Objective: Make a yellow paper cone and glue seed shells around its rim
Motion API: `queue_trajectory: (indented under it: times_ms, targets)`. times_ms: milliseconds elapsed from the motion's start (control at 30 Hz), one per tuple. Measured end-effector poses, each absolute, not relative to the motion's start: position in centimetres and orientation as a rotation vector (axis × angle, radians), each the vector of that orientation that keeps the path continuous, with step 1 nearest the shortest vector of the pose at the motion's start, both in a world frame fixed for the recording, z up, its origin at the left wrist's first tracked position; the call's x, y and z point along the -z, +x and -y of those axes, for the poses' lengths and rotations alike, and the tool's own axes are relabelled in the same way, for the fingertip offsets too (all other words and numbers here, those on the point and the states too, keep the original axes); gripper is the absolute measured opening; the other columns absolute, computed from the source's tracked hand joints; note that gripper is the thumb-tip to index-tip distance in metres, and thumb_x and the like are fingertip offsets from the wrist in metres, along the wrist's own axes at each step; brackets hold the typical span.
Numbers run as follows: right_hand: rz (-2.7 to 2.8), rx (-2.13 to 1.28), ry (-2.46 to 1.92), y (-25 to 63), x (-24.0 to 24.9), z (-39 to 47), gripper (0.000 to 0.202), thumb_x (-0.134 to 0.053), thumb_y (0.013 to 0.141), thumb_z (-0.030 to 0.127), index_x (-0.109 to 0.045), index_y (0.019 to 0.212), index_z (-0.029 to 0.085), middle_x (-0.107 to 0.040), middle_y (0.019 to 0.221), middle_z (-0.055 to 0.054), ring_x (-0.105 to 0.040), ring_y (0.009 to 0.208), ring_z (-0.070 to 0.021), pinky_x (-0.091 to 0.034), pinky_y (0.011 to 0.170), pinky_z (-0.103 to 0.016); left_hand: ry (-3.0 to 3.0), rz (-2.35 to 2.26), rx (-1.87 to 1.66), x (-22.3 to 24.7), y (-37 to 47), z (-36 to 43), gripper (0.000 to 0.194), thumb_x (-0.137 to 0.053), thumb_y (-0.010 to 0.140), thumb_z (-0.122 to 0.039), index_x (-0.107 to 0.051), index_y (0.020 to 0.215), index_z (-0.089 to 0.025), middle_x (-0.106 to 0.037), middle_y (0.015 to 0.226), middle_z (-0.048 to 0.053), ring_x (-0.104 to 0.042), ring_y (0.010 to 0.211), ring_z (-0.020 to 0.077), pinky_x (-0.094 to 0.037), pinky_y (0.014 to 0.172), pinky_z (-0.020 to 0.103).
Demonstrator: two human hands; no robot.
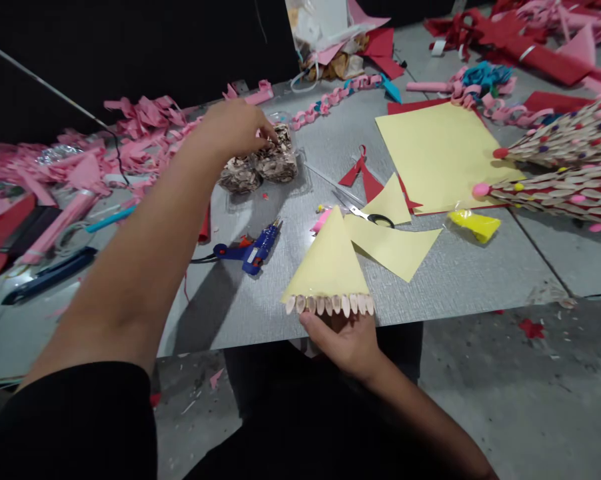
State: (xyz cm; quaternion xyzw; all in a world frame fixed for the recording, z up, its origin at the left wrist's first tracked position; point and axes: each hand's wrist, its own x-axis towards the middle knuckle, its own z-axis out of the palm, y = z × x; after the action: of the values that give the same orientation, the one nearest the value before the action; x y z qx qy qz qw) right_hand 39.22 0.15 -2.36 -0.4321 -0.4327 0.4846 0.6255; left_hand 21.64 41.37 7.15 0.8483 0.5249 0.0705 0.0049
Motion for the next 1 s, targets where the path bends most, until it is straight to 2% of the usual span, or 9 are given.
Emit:
queue_trajectory:
  times_ms: [133,200,333,467,567,667,767,867,1000]
  targets:
    - [1.005,-1.12,-0.985,39.4,1.9,-0.3,0.033,-0.086,0.086,0.018,-0.084,0.117,0.029,-0.087,0.099,-0.006,-0.088,0.102,-0.0265,-0.075,0.097,-0.041,2.778,-1.625,-0.069,-6.9,21.4,-40.5,0.017,-0.071,0.107,-0.03,-0.086,0.101,-0.026,-0.081,0.082,-0.017,-0.032,0.07,0.0139,-0.033,0.073,0.029]
    - [1.01,-1.113,-0.989,39.5,1.9,-0.3,0.03,-0.087,0.085,0.018,-0.084,0.113,0.028,-0.087,0.097,-0.006,-0.088,0.102,-0.0266,-0.075,0.096,-0.04,2.802,-1.634,0.0,-6.9,21.7,-40.0,0.014,-0.071,0.105,-0.026,-0.084,0.103,-0.024,-0.086,0.098,-0.016,-0.034,0.073,0.0137,-0.035,0.077,0.028]
    - [0.94,-1.151,-0.971,39.5,2.2,-0.4,0.027,-0.089,0.083,0.018,-0.083,0.108,0.026,-0.087,0.1,-0.007,-0.088,0.098,-0.0264,-0.075,0.092,-0.04,2.775,-1.696,0.105,-7.1,22.9,-39.6,0.005,-0.075,0.098,-0.023,-0.079,0.095,-0.021,-0.086,0.091,-0.018,-0.032,0.071,0.0127,-0.035,0.074,0.026]
    - [0.87,-1.176,-0.968,39.3,3.2,-0.1,0.024,-0.092,0.085,0.024,-0.084,0.107,0.026,-0.089,0.101,-0.007,-0.086,0.094,-0.0254,-0.075,0.088,-0.039,2.767,-1.718,0.091,-8.0,23.4,-39.0,0.014,-0.067,0.099,-0.025,-0.078,0.093,-0.017,-0.084,0.087,-0.017,-0.032,0.069,0.0106,-0.034,0.069,0.025]
    - [0.85,-1.2,-0.98,39.3,4.3,0.4,0.022,-0.092,0.089,0.03,-0.085,0.109,0.026,-0.089,0.105,-0.008,-0.086,0.099,-0.025,-0.073,0.094,-0.039,2.768,-1.758,-0.042,-9.3,22.8,-37.9,0.024,-0.062,0.101,-0.028,-0.081,0.102,-0.014,-0.085,0.096,-0.013,-0.045,0.073,0.0064,-0.036,0.07,0.024]
    - [0.863,-1.243,-0.995,39.7,5.1,1.0,0.025,-0.092,0.091,0.032,-0.086,0.116,0.027,-0.089,0.113,-0.008,-0.086,0.107,-0.0257,-0.071,0.104,-0.042,2.782,-1.778,-0.197,-11.1,21.5,-35.5,0.035,-0.06,0.103,-0.032,-0.081,0.122,-0.013,-0.085,0.115,-0.008,-0.059,0.092,0.0062,-0.041,0.083,0.023]
    - [0.842,-1.285,-1.02,40.2,5.6,1.4,0.029,-0.092,0.092,0.037,-0.085,0.12,0.032,-0.088,0.118,-0.008,-0.086,0.11,-0.0273,-0.071,0.107,-0.044,2.789,-1.589,-0.575,-12.4,19.8,-30.1,0.039,-0.057,0.105,-0.029,-0.077,0.131,-0.007,-0.082,0.118,-0.002,-0.066,0.094,0.0068,-0.048,0.087,0.023]
    - [0.784,-1.316,-1.025,40.4,5.3,1.5,0.032,-0.092,0.089,0.044,-0.084,0.118,0.035,-0.088,0.111,-0.007,-0.087,0.103,-0.0283,-0.073,0.101,-0.046,2.762,-1.424,-0.885,-12.2,17.4,-21.4,0.022,-0.072,0.101,-0.028,-0.083,0.104,-0.009,-0.079,0.091,-0.001,-0.066,0.077,0.0086,-0.048,0.076,0.024]
    - [0.673,-1.388,-1.0,40.0,3.2,0.4,0.05,-0.087,0.081,0.052,-0.08,0.128,0.037,-0.087,0.111,-0.007,-0.087,0.102,-0.0338,-0.075,0.093,-0.053,2.861,-1.084,-0.593,-8.1,13.3,-9.8,0.012,-0.069,0.106,-0.021,-0.081,0.108,-0.021,-0.086,0.103,0.002,-0.079,0.089,0.02,-0.059,0.078,0.031]
